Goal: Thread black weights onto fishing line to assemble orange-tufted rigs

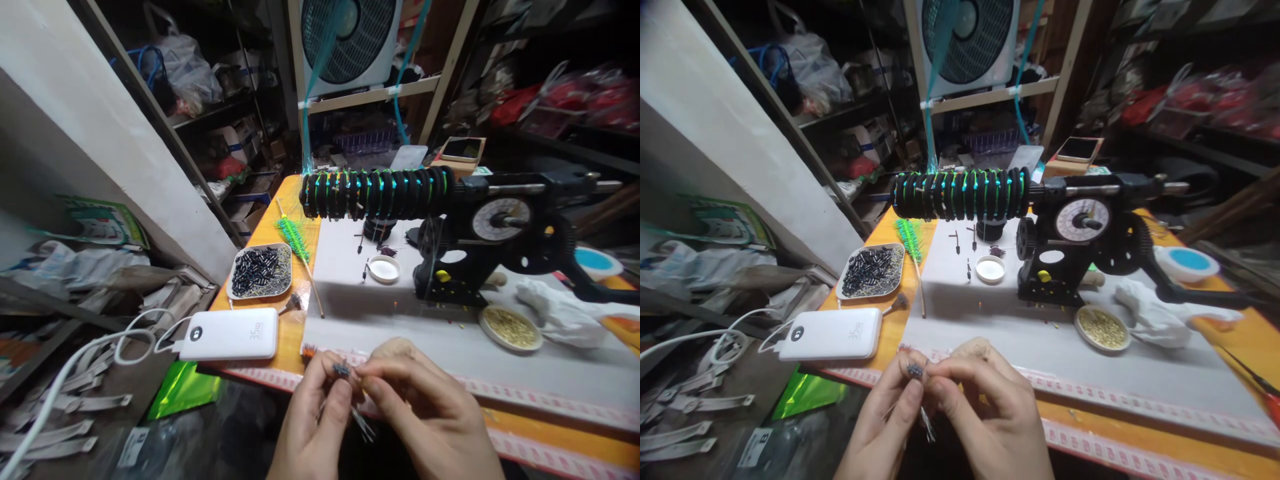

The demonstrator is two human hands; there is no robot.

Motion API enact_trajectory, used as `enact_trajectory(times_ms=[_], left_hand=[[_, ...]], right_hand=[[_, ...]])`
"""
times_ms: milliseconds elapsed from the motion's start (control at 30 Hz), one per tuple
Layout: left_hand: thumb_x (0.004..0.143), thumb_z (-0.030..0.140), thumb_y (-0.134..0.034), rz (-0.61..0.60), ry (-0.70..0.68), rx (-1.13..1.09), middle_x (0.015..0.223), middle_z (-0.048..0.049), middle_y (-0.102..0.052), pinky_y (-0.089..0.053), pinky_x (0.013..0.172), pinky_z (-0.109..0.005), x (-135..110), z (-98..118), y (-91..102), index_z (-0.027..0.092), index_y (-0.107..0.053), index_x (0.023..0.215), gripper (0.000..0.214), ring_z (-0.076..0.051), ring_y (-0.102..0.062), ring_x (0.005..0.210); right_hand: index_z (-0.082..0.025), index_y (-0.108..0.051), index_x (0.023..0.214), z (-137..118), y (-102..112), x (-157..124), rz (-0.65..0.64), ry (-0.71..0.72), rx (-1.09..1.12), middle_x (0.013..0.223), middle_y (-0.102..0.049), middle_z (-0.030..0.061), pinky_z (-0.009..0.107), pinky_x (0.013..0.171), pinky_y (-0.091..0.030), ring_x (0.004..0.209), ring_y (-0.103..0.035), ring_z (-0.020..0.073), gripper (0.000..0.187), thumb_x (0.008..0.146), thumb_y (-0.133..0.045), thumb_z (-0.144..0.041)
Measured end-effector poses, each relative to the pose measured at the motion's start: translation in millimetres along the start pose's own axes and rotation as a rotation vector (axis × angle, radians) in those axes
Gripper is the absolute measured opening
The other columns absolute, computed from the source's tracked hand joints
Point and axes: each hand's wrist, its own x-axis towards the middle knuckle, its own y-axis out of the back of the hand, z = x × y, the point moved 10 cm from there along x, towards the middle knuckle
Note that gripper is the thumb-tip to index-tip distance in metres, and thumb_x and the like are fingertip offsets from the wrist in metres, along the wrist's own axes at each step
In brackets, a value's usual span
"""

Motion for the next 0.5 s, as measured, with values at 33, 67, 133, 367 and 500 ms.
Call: enact_trajectory(times_ms=[33, 67, 133, 367, 500], left_hand=[[0.1, 0.043, -0.054, 0.009, -0.002, 0.021, 0.086, -0.001, -0.051, -0.04, 0.079, -0.026, -0.8, 2.0, 0.1, 0.022, -0.061, 0.093, 0.023, -0.016, -0.05, 0.084], [0.1, 0.044, -0.053, 0.011, -0.014, 0.056, 0.086, -0.0008, -0.052, -0.041, 0.078, -0.025, -1.4, 5.3, -0.3, 0.022, -0.06, 0.092, 0.025, -0.016, -0.05, 0.084], [0.101, 0.046, -0.05, 0.0, -0.057, 0.17, 0.084, -0.0006, -0.052, -0.04, 0.077, -0.026, -2.6, 12.8, -1.8, 0.022, -0.059, 0.089, 0.028, -0.016, -0.051, 0.082], [0.101, 0.049, -0.045, 0.095, -0.106, 0.337, 0.083, -0.0019, -0.049, -0.039, 0.072, -0.029, -8.5, 7.9, 3.6, 0.022, -0.055, 0.09, 0.031, -0.018, -0.049, 0.078], [0.101, 0.043, -0.051, 0.223, -0.2, 0.133, 0.081, -0.0008, -0.051, -0.039, 0.067, -0.025, -14.4, 14.5, 5.7, 0.022, -0.058, 0.087, 0.026, -0.015, -0.048, 0.073]], right_hand=[[-0.028, -0.076, 0.092, -0.4, -0.6, -0.4, -0.007, 0.002, -0.022, 0.08, -0.067, 0.0006, 0.019, 0.058, -0.055, 0.069, -0.067, 0.0136, 0.012, 0.092, -0.067, -0.02], [-0.028, -0.076, 0.093, -2.0, -0.6, -0.6, -0.01, 0.013, -0.054, 0.079, -0.067, 0.0008, 0.019, 0.058, -0.055, 0.069, -0.067, 0.0137, 0.012, 0.092, -0.067, -0.02], [-0.026, -0.076, 0.093, -7.9, -0.5, -0.1, -0.021, 0.05, -0.129, 0.076, -0.067, 0.0008, 0.019, 0.056, -0.053, 0.066, -0.066, 0.0133, 0.012, 0.091, -0.067, -0.019], [-0.021, -0.071, 0.081, -14.0, -5.1, -3.4, -0.042, 0.072, -0.195, 0.071, -0.064, 0.0022, 0.02, 0.046, -0.047, 0.056, -0.06, 0.0133, 0.011, 0.091, -0.066, -0.021], [-0.024, -0.072, 0.09, -16.7, 1.7, -10.4, 0.05, 0.128, -0.134, 0.077, -0.067, 0.0019, 0.02, 0.059, -0.054, 0.068, -0.067, 0.0148, 0.011, 0.089, -0.068, -0.014]])
